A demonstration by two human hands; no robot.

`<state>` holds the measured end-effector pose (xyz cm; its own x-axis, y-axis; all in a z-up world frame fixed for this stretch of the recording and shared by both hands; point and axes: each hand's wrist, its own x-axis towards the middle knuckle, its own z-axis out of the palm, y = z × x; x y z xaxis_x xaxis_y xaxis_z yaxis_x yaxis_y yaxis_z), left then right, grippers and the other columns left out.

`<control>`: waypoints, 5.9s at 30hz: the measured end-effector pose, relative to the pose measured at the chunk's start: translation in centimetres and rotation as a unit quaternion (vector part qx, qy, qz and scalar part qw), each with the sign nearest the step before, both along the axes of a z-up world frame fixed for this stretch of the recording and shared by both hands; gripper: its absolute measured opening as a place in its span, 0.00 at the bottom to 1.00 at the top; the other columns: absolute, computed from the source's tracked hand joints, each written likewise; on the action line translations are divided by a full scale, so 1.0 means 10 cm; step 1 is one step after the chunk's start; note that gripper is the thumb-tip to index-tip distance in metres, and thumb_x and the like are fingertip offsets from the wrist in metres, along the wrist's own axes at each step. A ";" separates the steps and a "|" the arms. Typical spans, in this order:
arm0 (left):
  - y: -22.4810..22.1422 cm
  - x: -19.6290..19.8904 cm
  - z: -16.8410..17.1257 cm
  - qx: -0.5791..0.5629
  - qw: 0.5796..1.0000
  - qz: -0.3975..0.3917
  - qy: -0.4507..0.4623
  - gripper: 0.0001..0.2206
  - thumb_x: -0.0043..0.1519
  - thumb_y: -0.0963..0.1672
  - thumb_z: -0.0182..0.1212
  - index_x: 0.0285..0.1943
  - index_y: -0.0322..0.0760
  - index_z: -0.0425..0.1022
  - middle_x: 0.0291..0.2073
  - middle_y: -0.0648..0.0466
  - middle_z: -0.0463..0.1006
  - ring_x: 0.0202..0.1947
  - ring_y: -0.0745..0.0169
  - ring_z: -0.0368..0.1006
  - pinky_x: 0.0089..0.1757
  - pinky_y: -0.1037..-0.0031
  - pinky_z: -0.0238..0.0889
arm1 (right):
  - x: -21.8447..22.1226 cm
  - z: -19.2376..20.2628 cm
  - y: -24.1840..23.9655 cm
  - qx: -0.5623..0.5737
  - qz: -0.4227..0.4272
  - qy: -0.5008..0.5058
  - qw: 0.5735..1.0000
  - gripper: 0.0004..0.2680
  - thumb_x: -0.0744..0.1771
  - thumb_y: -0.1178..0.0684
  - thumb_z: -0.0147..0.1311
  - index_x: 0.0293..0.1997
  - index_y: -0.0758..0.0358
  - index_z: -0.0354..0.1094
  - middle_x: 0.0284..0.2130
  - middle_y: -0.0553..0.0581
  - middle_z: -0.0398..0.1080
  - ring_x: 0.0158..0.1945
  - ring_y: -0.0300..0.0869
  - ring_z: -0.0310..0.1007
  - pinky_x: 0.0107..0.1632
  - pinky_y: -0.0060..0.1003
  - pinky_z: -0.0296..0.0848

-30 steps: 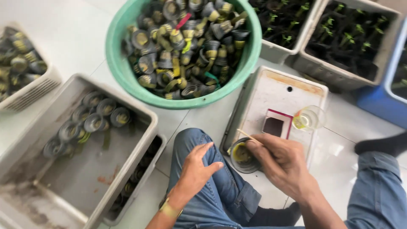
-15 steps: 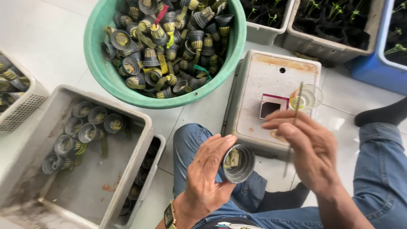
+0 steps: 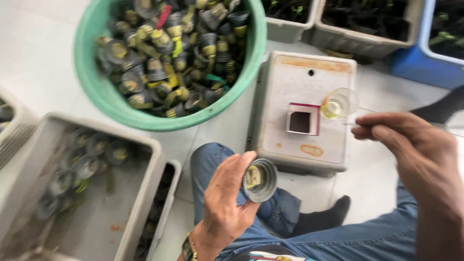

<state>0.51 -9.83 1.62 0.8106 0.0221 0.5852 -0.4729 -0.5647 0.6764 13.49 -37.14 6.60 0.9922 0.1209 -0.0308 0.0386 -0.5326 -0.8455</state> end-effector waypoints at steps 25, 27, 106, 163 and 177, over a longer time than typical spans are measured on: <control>-0.24 0.32 -0.97 -0.083 0.980 -0.050 0.174 0.34 0.35 0.39 0.77 0.57 0.31 0.77 0.41 0.47 0.84 0.43 0.55 0.81 0.46 0.68 0.73 | 0.98 -1.48 -0.35 -0.059 -0.148 -0.116 0.980 0.03 0.67 0.60 0.59 0.39 0.67 0.78 0.24 0.53 0.75 0.22 0.32 0.64 0.26 0.30 0.64; -0.24 0.32 -0.97 -0.083 0.980 -0.045 0.174 0.34 0.35 0.39 0.77 0.57 0.31 0.78 0.41 0.48 0.84 0.43 0.55 0.81 0.46 0.67 0.73 | 0.99 -1.52 -0.35 -0.057 -0.145 -0.109 0.982 0.03 0.66 0.60 0.59 0.38 0.67 0.78 0.24 0.52 0.76 0.22 0.31 0.64 0.26 0.30 0.64; 0.09 0.64 -1.69 -0.093 0.970 0.040 0.223 0.26 0.44 0.41 0.78 0.54 0.34 0.78 0.42 0.49 0.83 0.43 0.56 0.81 0.46 0.69 0.73 | 0.31 -1.61 -0.24 0.473 -0.172 0.101 0.858 0.04 0.68 0.61 0.55 0.42 0.72 0.73 0.33 0.64 0.77 0.31 0.41 0.76 0.33 0.31 0.75; 0.10 0.60 -1.74 -0.104 0.970 0.030 0.218 0.25 0.46 0.42 0.79 0.54 0.34 0.78 0.42 0.51 0.83 0.44 0.58 0.81 0.47 0.70 0.73 | 0.26 -1.74 0.19 -0.112 -0.106 -0.189 0.970 0.04 0.67 0.59 0.62 0.38 0.69 0.77 0.27 0.59 0.75 0.26 0.40 0.72 0.30 0.35 0.71; 0.09 0.60 -1.74 -0.107 0.967 0.029 0.231 0.26 0.46 0.42 0.79 0.55 0.35 0.78 0.43 0.51 0.83 0.46 0.59 0.81 0.48 0.70 0.73 | 0.27 -1.74 0.18 -0.094 -0.113 -0.143 0.979 0.04 0.67 0.58 0.61 0.37 0.69 0.77 0.25 0.56 0.75 0.24 0.37 0.70 0.27 0.33 0.69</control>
<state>6.56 -8.96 -15.76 0.9783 0.1547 0.1376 -0.0641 -0.4055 0.9118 16.21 -35.35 -10.79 0.9642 -0.0837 0.2517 0.1229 -0.7000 -0.7035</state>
